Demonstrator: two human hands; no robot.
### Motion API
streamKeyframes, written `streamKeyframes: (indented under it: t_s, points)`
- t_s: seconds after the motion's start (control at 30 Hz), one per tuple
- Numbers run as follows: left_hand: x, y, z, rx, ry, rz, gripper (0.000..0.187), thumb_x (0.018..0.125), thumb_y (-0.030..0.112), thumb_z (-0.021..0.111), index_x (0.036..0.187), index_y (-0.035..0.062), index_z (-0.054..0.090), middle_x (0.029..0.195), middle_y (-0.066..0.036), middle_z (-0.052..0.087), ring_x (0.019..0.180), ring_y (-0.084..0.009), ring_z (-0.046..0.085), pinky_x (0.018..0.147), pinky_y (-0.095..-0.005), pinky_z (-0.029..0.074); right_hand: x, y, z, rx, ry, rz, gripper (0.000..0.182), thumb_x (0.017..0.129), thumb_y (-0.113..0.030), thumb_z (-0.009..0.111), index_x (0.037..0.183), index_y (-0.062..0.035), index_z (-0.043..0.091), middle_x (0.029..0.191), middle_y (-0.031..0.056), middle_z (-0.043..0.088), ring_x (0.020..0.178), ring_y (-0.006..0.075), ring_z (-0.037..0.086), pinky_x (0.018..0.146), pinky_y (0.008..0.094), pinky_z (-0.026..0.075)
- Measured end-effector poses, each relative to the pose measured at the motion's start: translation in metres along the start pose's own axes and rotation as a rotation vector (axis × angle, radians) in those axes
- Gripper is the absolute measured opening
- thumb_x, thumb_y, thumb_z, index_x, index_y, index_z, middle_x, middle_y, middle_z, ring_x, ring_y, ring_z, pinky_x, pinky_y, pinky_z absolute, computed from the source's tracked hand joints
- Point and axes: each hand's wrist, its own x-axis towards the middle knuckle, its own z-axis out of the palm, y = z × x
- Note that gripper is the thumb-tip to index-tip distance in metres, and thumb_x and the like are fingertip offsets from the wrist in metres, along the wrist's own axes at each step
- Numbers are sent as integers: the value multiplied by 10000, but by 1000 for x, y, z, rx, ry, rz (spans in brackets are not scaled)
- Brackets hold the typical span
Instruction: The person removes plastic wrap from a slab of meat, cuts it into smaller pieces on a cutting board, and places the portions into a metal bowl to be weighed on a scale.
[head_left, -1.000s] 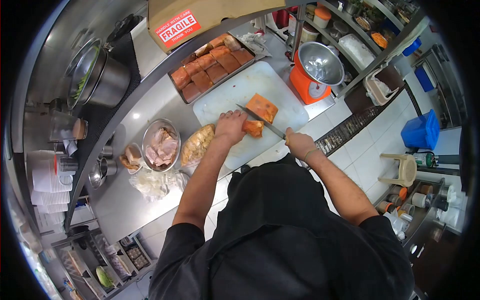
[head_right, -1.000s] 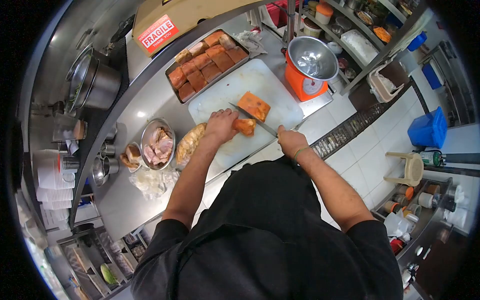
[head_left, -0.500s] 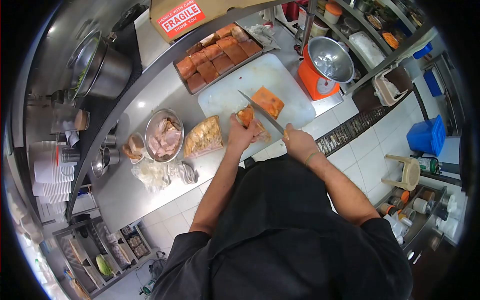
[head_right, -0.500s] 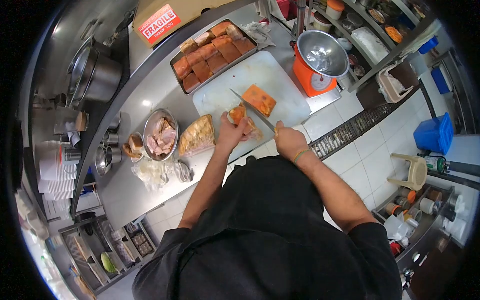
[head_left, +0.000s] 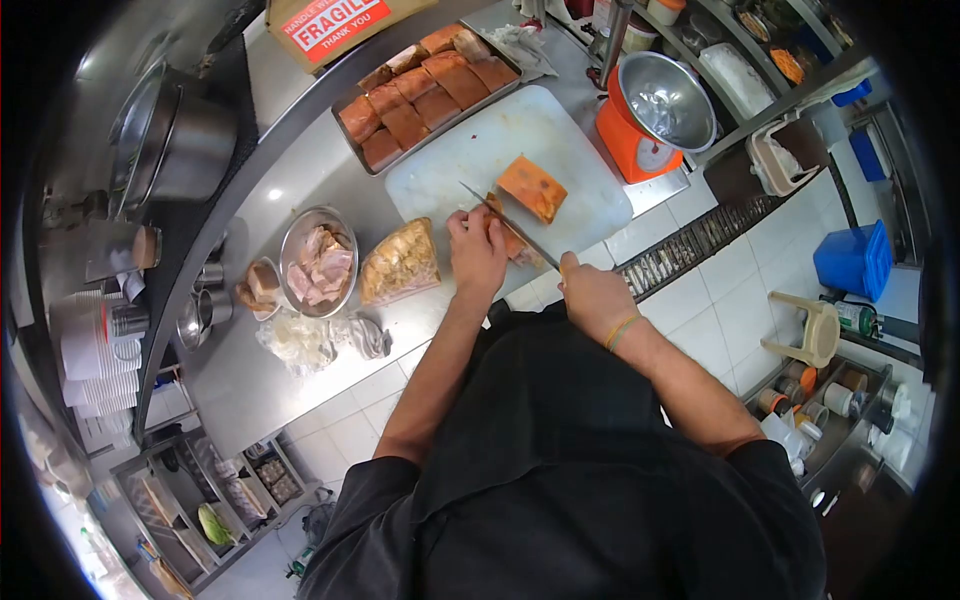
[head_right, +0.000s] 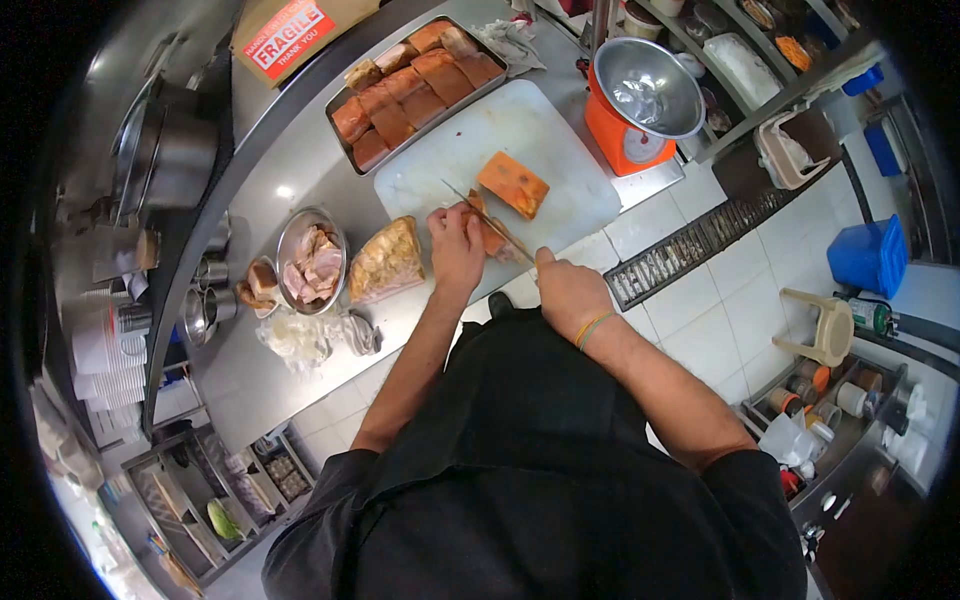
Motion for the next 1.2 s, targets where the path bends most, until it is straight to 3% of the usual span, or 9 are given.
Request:
streamKeyframes:
  t_s: [0.27,0.4,0.7,1.2]
  points:
    - [5,8,4,32,-3,-2,348,1042,210,575,1346,42,550,1349,-269,468,1179,-483,573,997,-546,500,-3,-11,0,-109,40,-17,145,957,-59,552,1091,-9,522,902,225,731,810,378,761,712,464,616]
    - [5,10,3,-8,-29,-15,376,1034,194,579,1365,21,531,1367,-285,453,1185,-499,561,1006,-553,494,3,-14,0,-77,-35,31,141,961,-60,550,1089,-12,516,896,224,730,807,388,764,712,471,622]
    - [11,6,5,14,-29,14,389,1006,178,612,1365,54,528,1386,-277,448,1178,-506,563,988,-571,494,11,-13,-1,-89,-22,14,129,963,-59,549,1080,-24,509,872,210,731,759,371,765,659,452,622]
    - [14,2,4,42,-109,20,451,1002,178,613,1405,24,484,1421,-302,409,1229,-515,532,1042,-577,470,9,-29,-10,-95,-118,105,104,978,-70,552,1069,-25,528,873,204,735,770,359,772,670,444,631]
